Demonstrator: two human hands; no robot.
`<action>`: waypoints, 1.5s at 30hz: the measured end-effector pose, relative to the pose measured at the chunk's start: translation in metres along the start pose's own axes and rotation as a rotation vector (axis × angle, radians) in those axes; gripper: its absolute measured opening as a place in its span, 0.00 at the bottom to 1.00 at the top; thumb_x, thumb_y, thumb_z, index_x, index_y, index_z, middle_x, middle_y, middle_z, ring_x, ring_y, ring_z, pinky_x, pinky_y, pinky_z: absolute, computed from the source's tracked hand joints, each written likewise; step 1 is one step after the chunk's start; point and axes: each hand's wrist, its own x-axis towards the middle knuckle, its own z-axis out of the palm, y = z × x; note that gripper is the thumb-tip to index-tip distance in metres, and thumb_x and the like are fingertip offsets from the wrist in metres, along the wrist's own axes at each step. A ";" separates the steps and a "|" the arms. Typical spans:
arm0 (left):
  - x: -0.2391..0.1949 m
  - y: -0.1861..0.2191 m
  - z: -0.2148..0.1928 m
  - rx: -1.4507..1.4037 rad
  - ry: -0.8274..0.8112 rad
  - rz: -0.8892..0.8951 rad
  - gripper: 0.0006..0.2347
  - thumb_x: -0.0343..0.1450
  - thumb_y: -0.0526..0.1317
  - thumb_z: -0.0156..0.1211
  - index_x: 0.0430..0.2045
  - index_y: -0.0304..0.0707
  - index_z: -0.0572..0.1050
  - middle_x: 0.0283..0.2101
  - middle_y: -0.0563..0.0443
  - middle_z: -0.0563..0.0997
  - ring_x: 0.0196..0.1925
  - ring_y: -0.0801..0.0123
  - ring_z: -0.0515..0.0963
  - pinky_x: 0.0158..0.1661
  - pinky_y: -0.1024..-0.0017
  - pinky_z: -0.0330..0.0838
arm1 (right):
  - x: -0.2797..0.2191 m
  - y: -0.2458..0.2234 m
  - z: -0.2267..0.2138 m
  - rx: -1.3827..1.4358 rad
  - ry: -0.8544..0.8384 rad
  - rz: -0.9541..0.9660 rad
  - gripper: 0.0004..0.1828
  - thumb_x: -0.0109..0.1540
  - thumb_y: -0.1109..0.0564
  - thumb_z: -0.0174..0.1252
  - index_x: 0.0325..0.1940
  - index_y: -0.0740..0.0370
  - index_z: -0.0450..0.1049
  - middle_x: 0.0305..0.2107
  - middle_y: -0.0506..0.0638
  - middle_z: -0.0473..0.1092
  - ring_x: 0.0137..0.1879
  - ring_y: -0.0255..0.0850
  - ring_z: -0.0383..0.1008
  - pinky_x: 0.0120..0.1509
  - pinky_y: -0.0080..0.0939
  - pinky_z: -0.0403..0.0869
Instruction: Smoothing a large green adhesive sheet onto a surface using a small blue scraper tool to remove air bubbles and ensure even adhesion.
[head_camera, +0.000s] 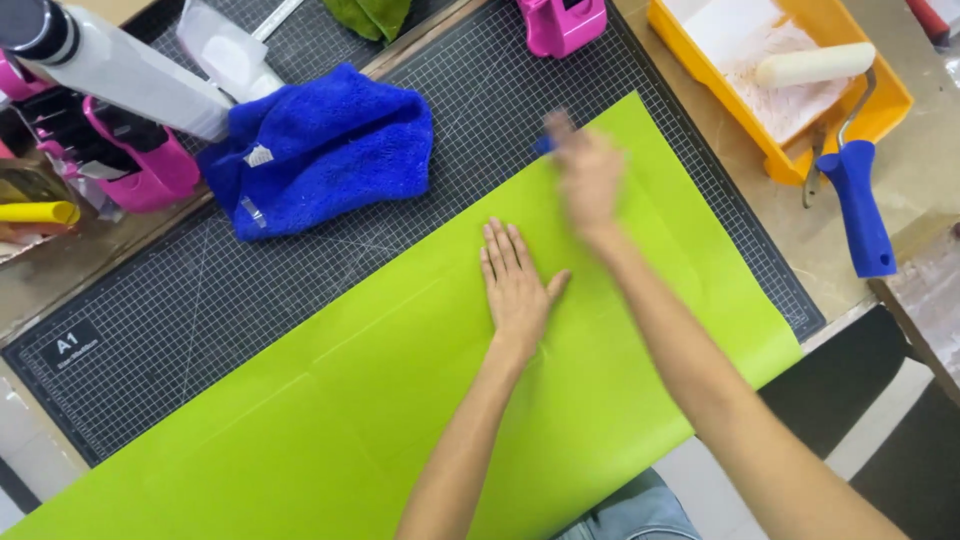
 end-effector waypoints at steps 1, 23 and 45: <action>-0.001 -0.001 -0.001 0.003 -0.002 -0.005 0.45 0.68 0.65 0.51 0.69 0.24 0.48 0.75 0.27 0.44 0.78 0.43 0.41 0.72 0.52 0.38 | 0.007 0.017 -0.001 0.004 -0.003 -0.002 0.33 0.65 0.51 0.60 0.74 0.37 0.59 0.42 0.40 0.67 0.49 0.38 0.70 0.55 0.51 0.62; 0.001 -0.001 0.005 0.024 0.042 -0.001 0.48 0.65 0.67 0.54 0.69 0.24 0.48 0.74 0.26 0.45 0.78 0.43 0.42 0.72 0.50 0.39 | -0.011 0.044 -0.007 -0.161 0.172 -0.049 0.33 0.62 0.46 0.64 0.71 0.31 0.65 0.37 0.43 0.65 0.43 0.41 0.66 0.48 0.47 0.60; -0.007 0.001 0.008 -0.002 0.100 -0.094 0.49 0.64 0.67 0.54 0.69 0.21 0.47 0.74 0.24 0.45 0.78 0.42 0.42 0.72 0.52 0.37 | -0.039 0.022 0.014 -0.070 0.197 -0.330 0.09 0.68 0.52 0.52 0.45 0.43 0.80 0.35 0.42 0.64 0.42 0.40 0.65 0.47 0.42 0.60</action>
